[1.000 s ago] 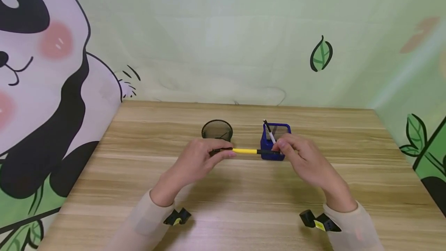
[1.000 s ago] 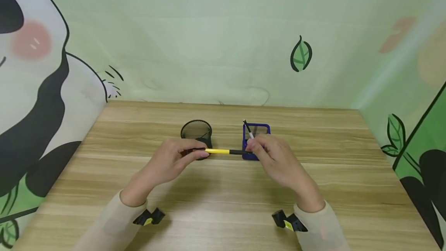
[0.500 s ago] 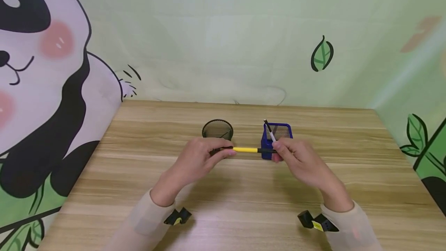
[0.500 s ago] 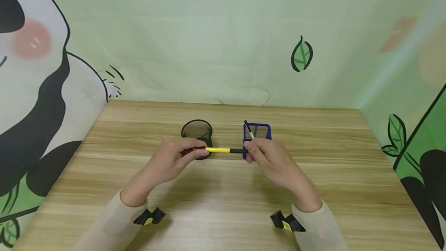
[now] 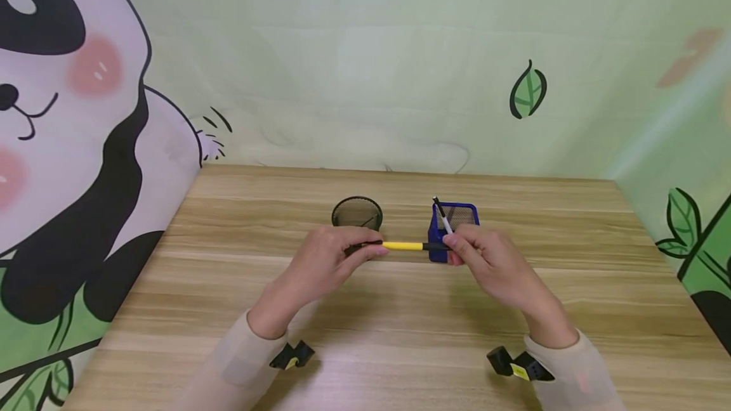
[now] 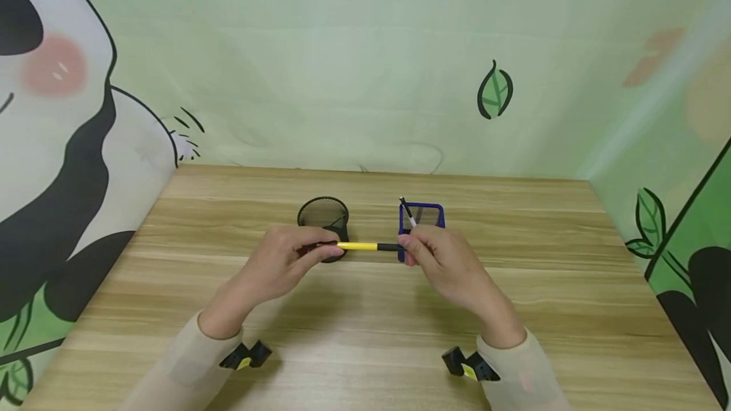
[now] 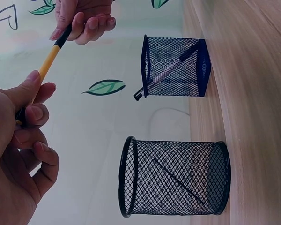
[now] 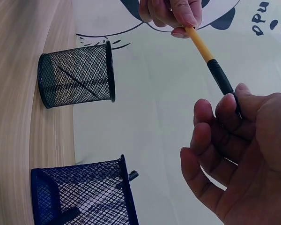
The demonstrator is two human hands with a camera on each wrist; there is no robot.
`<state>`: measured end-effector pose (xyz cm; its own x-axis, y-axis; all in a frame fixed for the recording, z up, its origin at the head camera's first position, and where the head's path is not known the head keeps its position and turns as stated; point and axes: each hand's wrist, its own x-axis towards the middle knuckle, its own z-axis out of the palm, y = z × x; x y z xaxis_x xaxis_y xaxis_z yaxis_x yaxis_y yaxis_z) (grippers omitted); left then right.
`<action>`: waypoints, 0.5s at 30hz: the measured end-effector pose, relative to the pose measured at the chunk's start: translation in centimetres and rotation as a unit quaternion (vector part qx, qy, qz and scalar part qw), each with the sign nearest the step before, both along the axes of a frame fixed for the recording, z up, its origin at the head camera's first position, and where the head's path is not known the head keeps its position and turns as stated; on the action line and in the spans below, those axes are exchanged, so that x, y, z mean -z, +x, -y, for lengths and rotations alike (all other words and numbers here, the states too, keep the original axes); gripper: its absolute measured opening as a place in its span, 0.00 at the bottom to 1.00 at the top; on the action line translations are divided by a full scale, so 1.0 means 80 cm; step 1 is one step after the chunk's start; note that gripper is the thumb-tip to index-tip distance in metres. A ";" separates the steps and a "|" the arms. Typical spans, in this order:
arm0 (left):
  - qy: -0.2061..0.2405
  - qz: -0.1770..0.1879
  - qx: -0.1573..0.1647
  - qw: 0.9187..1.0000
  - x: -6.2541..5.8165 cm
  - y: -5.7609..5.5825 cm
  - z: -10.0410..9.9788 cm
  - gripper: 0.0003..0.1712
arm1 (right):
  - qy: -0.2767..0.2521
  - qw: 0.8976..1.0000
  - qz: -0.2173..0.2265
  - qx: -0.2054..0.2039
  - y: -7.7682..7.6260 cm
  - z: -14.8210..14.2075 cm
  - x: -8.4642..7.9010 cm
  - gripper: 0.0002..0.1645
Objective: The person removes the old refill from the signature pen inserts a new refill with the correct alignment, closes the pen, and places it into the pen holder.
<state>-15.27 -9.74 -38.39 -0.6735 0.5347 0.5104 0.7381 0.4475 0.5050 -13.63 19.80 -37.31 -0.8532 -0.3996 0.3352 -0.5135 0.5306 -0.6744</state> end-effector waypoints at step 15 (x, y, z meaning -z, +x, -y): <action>-0.007 0.005 -0.007 1.000 -0.001 0.001 0.001 0.10 | 0.004 1.000 -0.011 0.005 0.000 0.001 0.000 0.20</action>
<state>-15.20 -9.83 -38.29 -0.6860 0.5326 0.4958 0.7266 0.4651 0.5057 -13.61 19.72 -37.29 -0.8499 -0.3938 0.3500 -0.5222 0.5416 -0.6587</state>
